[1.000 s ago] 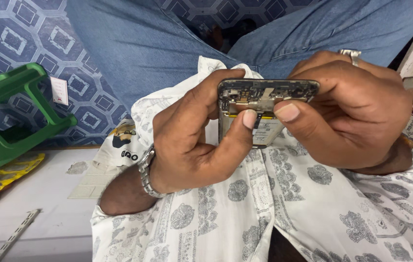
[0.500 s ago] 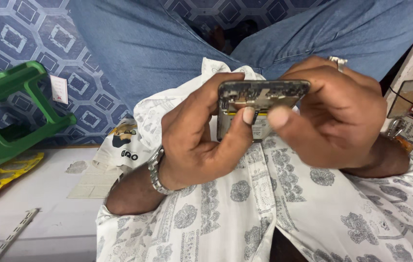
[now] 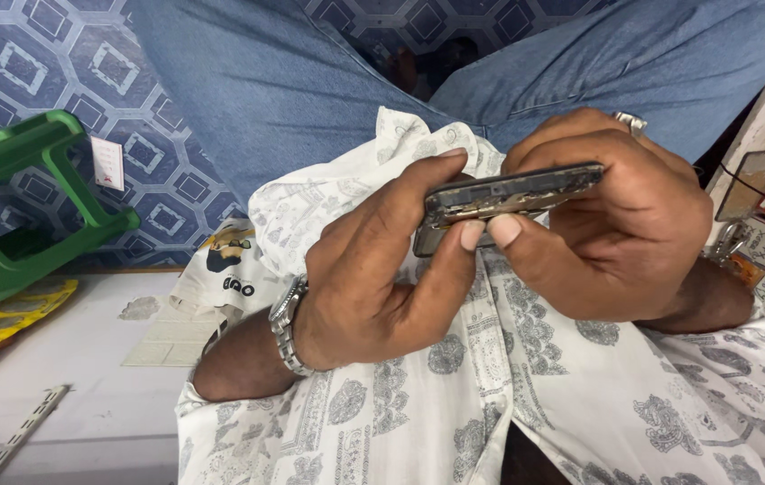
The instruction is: The person sits on the floor of a phone repair shop and works on a disassembled smartphone, prying at the open chassis, lifting out the battery, handling the exposed motherboard and small internal components, and pressing parts back into the phone body by hand.
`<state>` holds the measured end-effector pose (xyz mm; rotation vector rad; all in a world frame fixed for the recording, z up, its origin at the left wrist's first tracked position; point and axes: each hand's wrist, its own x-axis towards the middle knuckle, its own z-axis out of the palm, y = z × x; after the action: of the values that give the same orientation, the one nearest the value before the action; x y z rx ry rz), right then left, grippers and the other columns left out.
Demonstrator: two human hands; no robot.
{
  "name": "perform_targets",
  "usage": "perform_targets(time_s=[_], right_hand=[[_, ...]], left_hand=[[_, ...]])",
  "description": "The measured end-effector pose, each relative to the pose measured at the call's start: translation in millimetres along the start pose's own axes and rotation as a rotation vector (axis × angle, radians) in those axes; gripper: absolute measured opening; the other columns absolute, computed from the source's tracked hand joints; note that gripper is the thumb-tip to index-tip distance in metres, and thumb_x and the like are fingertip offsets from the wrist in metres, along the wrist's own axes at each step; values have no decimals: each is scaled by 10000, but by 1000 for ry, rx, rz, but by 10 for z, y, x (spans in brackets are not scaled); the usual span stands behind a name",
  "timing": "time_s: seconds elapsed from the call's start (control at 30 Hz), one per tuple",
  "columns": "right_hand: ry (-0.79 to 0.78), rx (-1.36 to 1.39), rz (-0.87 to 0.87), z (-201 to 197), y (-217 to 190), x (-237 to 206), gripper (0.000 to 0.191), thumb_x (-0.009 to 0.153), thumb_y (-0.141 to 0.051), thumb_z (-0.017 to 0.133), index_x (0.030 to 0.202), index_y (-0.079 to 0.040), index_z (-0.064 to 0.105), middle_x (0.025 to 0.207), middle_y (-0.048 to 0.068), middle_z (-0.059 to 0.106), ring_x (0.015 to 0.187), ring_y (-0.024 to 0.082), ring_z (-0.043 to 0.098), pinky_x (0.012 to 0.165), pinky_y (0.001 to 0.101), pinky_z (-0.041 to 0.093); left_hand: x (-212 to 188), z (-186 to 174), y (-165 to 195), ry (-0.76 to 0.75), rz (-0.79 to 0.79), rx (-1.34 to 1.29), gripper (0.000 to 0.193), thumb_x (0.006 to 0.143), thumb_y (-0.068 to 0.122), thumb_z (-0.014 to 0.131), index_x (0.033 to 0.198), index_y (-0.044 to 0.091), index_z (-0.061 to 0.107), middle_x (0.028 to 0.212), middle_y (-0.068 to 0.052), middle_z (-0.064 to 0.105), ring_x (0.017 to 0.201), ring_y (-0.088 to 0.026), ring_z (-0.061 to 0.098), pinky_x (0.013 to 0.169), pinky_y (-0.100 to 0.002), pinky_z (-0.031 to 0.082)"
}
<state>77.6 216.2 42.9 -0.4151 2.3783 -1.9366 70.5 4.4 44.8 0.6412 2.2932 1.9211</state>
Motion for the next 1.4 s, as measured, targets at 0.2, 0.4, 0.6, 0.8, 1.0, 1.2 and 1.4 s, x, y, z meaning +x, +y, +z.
perform_targets(time_s=[0.2, 0.4, 0.6, 0.8, 1.0, 1.2, 1.4], right_hand=[[2, -9, -13, 21, 2, 28, 280, 884, 16, 745, 1066, 131, 565, 983, 225, 657, 847, 158, 677, 643, 231, 565], [-8, 1, 16, 50, -6, 3, 256, 894, 13, 727, 1057, 133, 572, 976, 218, 656, 830, 141, 670, 636, 230, 552], [29, -26, 7, 124, 20, 5, 220, 901, 39, 724, 1046, 123, 581, 978, 207, 657, 803, 130, 652, 648, 236, 538], [21, 5, 36, 108, 36, 9, 209, 897, 46, 712, 1039, 119, 576, 974, 197, 656, 794, 122, 652, 629, 222, 541], [13, 94, 137, 110, 66, 11, 201, 914, 48, 688, 1070, 116, 581, 1031, 185, 656, 830, 115, 677, 674, 217, 566], [-31, 332, 208, 52, 26, 71, 252, 918, 61, 647, 1140, 127, 546, 1092, 190, 655, 1026, 162, 702, 894, 277, 600], [-57, 303, 242, -32, 0, 84, 243, 916, 66, 628, 1139, 146, 570, 1103, 201, 662, 1034, 166, 703, 886, 285, 607]], left_hand=[[11, 43, -36, 25, 38, -15, 401, 1028, -32, 678, 1367, -125, 484, 1107, -222, 715, 977, -220, 776, 789, -276, 651], [9, 27, -23, 29, -1, -6, 340, 1006, -13, 692, 1294, -111, 541, 1052, -188, 726, 913, -190, 777, 728, -264, 640], [-2, 23, -50, 62, -52, 7, 298, 1002, 8, 706, 1258, -90, 589, 1009, -152, 736, 842, -146, 772, 676, -243, 623], [9, 28, -66, 71, -22, 27, 333, 1022, 17, 698, 1309, -87, 567, 1033, -156, 729, 859, -147, 768, 698, -241, 624], [45, -37, -43, 27, -101, 4, 353, 999, 1, 689, 1310, -111, 566, 995, -150, 739, 879, -144, 761, 678, -248, 613], [60, -56, -34, 50, -93, -12, 361, 1053, 27, 709, 1361, -69, 548, 1039, -128, 738, 894, -120, 761, 735, -224, 617], [51, -64, -15, 62, -116, -20, 372, 1041, 14, 722, 1359, -71, 550, 1028, -124, 743, 875, -109, 759, 722, -219, 614]])
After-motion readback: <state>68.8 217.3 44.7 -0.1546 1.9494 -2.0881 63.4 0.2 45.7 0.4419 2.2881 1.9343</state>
